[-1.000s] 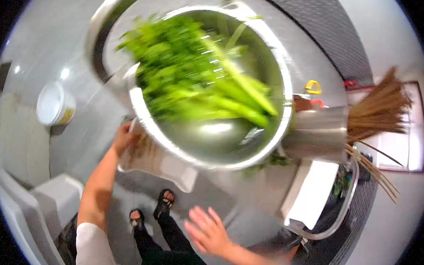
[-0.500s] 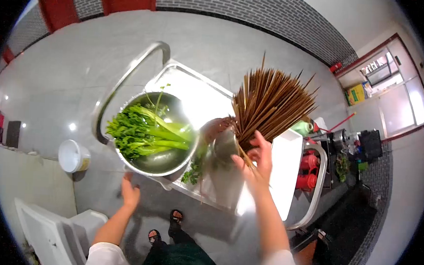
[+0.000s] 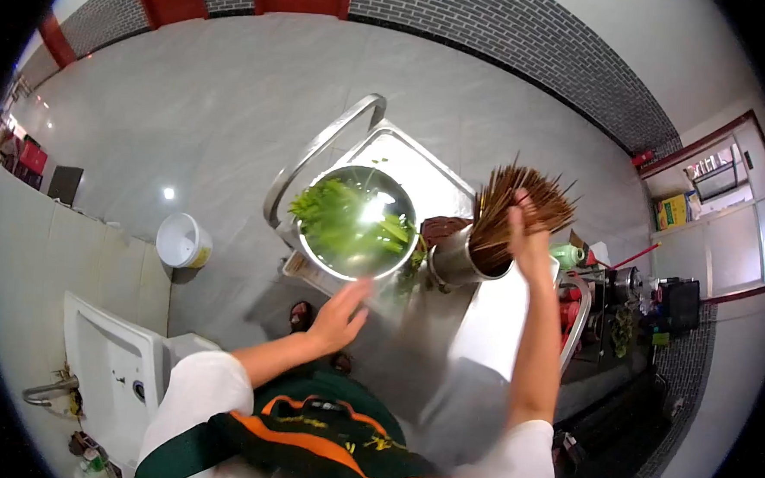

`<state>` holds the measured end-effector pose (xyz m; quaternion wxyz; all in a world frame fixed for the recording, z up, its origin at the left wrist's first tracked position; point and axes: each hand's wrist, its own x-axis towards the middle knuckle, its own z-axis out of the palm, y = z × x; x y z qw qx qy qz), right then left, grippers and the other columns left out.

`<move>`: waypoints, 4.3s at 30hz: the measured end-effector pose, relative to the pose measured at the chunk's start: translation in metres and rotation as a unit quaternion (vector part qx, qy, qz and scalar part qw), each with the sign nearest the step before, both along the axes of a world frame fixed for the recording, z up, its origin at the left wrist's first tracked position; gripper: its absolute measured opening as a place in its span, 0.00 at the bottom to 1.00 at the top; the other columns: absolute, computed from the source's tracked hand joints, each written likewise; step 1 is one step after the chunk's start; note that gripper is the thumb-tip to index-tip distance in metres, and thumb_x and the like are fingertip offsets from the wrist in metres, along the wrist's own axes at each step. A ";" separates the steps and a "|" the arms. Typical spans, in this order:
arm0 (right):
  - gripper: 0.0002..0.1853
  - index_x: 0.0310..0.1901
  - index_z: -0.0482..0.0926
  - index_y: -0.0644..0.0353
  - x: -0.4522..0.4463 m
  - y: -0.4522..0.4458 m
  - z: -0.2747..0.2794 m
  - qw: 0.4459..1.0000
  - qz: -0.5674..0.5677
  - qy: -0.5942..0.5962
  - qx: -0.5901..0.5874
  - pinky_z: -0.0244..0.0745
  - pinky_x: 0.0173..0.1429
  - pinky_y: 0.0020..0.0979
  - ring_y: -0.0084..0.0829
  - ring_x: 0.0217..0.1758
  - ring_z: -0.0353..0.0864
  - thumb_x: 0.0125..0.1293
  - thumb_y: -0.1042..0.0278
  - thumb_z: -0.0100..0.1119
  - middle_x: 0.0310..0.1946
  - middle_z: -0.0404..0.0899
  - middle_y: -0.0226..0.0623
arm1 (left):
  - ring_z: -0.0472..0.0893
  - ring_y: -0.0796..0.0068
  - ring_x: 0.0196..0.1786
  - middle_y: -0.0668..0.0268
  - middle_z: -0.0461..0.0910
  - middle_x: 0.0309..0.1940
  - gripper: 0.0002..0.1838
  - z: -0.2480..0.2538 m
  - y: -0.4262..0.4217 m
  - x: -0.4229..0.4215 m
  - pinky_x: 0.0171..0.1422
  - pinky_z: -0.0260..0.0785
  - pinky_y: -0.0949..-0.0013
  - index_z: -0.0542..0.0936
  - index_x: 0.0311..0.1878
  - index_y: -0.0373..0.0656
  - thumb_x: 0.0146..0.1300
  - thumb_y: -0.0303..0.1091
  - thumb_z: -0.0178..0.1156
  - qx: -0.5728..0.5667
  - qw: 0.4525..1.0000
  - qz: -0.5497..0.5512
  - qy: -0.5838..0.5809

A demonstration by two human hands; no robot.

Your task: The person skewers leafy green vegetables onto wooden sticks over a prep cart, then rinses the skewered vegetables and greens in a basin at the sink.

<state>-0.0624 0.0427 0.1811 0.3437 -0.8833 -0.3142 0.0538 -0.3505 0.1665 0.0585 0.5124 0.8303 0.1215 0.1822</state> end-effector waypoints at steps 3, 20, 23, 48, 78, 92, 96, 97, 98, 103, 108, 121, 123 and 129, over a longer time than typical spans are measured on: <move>0.21 0.54 0.68 0.60 -0.019 -0.006 0.051 0.998 -0.052 -0.042 -0.016 0.65 0.53 0.33 0.33 0.49 0.70 0.66 0.56 0.40 0.48 0.71 0.43 | 0.65 0.56 0.58 0.55 0.66 0.54 0.18 0.030 0.032 0.017 0.60 0.58 0.63 0.68 0.51 0.40 0.54 0.24 0.50 -0.005 0.998 -0.015 -0.058; 0.25 0.48 0.72 0.64 -0.085 0.155 0.018 0.769 0.105 0.485 0.403 0.61 0.31 0.21 0.19 0.29 0.66 0.63 0.48 0.44 0.33 0.73 0.35 | 0.63 0.84 0.24 0.75 0.65 0.23 0.23 0.092 0.149 0.045 0.25 0.56 0.79 0.63 0.56 0.43 0.62 0.46 0.47 -0.364 0.901 -0.150 0.183; 0.32 0.53 0.66 0.67 -0.041 0.163 -0.136 0.917 0.060 0.392 0.036 0.67 0.44 0.30 0.32 0.42 0.72 0.56 0.46 0.53 0.44 0.71 0.44 | 0.52 0.90 0.13 0.79 0.56 0.14 0.08 0.079 0.180 -0.001 0.14 0.40 0.83 0.64 0.34 0.48 0.64 0.41 0.45 -0.515 0.834 0.047 0.194; 0.10 0.36 0.72 0.60 -0.052 0.104 -0.122 0.981 0.049 -0.156 -0.104 0.70 0.36 0.39 0.45 0.33 0.74 0.50 0.74 0.58 0.35 0.71 0.43 | 0.59 0.87 0.18 0.75 0.60 0.16 0.09 0.012 0.148 -0.007 0.20 0.50 0.81 0.66 0.42 0.43 0.65 0.37 0.42 -0.263 0.917 0.200 0.222; 0.07 0.26 0.69 0.61 -0.120 0.139 -0.184 0.990 0.142 -0.004 0.018 0.68 0.32 0.37 0.41 0.29 0.72 0.44 0.79 0.57 0.25 0.69 0.41 | 0.60 0.87 0.24 0.74 0.62 0.22 0.09 0.011 0.138 -0.047 0.26 0.52 0.82 0.68 0.40 0.40 0.64 0.35 0.45 -0.363 0.874 0.266 0.182; 0.31 0.47 0.62 0.65 -0.068 0.084 -0.158 0.993 0.001 -0.111 -0.032 0.71 0.44 0.39 0.51 0.39 0.72 0.41 0.68 0.69 0.40 0.69 0.53 | 0.62 0.87 0.23 0.74 0.65 0.22 0.08 0.014 0.132 -0.040 0.26 0.54 0.81 0.68 0.41 0.40 0.64 0.34 0.45 -0.350 0.874 0.266 0.206; 0.20 0.38 0.64 0.65 -0.062 0.079 -0.178 0.991 0.014 -0.076 -0.107 0.73 0.32 0.39 0.48 0.31 0.74 0.45 0.76 0.63 0.34 0.69 0.52 | 0.61 0.87 0.22 0.74 0.64 0.21 0.09 0.017 0.129 -0.040 0.26 0.54 0.81 0.69 0.41 0.39 0.64 0.34 0.45 -0.326 0.882 0.266 0.213; 0.13 0.33 0.67 0.65 -0.058 0.077 -0.178 0.993 0.003 -0.076 -0.090 0.71 0.32 0.39 0.48 0.29 0.74 0.46 0.78 0.60 0.29 0.70 0.51 | 0.61 0.87 0.22 0.74 0.64 0.21 0.09 0.017 0.129 -0.041 0.26 0.54 0.81 0.69 0.41 0.39 0.64 0.34 0.45 -0.325 0.882 0.267 0.212; 0.07 0.29 0.69 0.64 -0.055 0.075 -0.179 0.994 -0.009 -0.074 -0.074 0.69 0.31 0.39 0.49 0.28 0.73 0.47 0.80 0.57 0.23 0.71 0.50 | 0.61 0.87 0.22 0.74 0.64 0.21 0.09 0.017 0.129 -0.044 0.25 0.54 0.81 0.69 0.41 0.40 0.64 0.34 0.45 -0.325 0.879 0.272 0.218; 0.02 0.26 0.71 0.65 -0.022 0.072 -0.178 0.963 -0.059 -0.188 -0.182 0.70 0.25 0.36 0.47 0.23 0.74 0.51 0.79 0.54 0.23 0.71 0.49 | 0.60 0.87 0.22 0.74 0.63 0.19 0.09 0.012 0.129 -0.054 0.25 0.53 0.80 0.69 0.41 0.40 0.64 0.34 0.45 -0.313 0.878 0.285 0.222; 0.06 0.30 0.75 0.62 -0.039 0.102 -0.162 0.930 0.110 -0.201 -0.289 0.72 0.34 0.28 0.37 0.34 0.72 0.48 0.74 0.56 0.31 0.73 0.39 | 0.61 0.86 0.22 0.74 0.63 0.19 0.11 0.007 0.130 -0.056 0.27 0.55 0.80 0.72 0.44 0.41 0.63 0.34 0.45 -0.308 0.879 0.227 0.285; 0.06 0.31 0.72 0.61 -0.063 0.114 -0.176 0.982 0.086 -0.033 -0.165 0.68 0.39 0.37 0.43 0.39 0.69 0.51 0.71 0.56 0.31 0.73 0.41 | 0.67 0.85 0.20 0.69 0.65 0.25 0.09 0.020 0.110 -0.049 0.22 0.64 0.80 0.72 0.42 0.35 0.61 0.29 0.48 -0.375 0.888 0.119 0.238; 0.08 0.31 0.72 0.62 -0.059 0.121 -0.193 0.971 0.137 -0.118 -0.154 0.67 0.41 0.37 0.43 0.40 0.69 0.51 0.69 0.58 0.33 0.73 0.42 | 0.68 0.85 0.20 0.69 0.66 0.25 0.09 0.018 0.110 -0.046 0.22 0.64 0.80 0.71 0.42 0.36 0.61 0.28 0.48 -0.398 0.877 0.130 0.237; 0.14 0.29 0.77 0.61 -0.036 0.154 -0.213 0.915 0.225 0.119 -0.314 0.70 0.43 0.35 0.41 0.36 0.75 0.45 0.60 0.63 0.30 0.78 0.43 | 0.68 0.85 0.20 0.71 0.67 0.22 0.08 0.017 0.115 -0.047 0.23 0.65 0.80 0.71 0.41 0.37 0.61 0.30 0.50 -0.415 0.871 0.124 0.231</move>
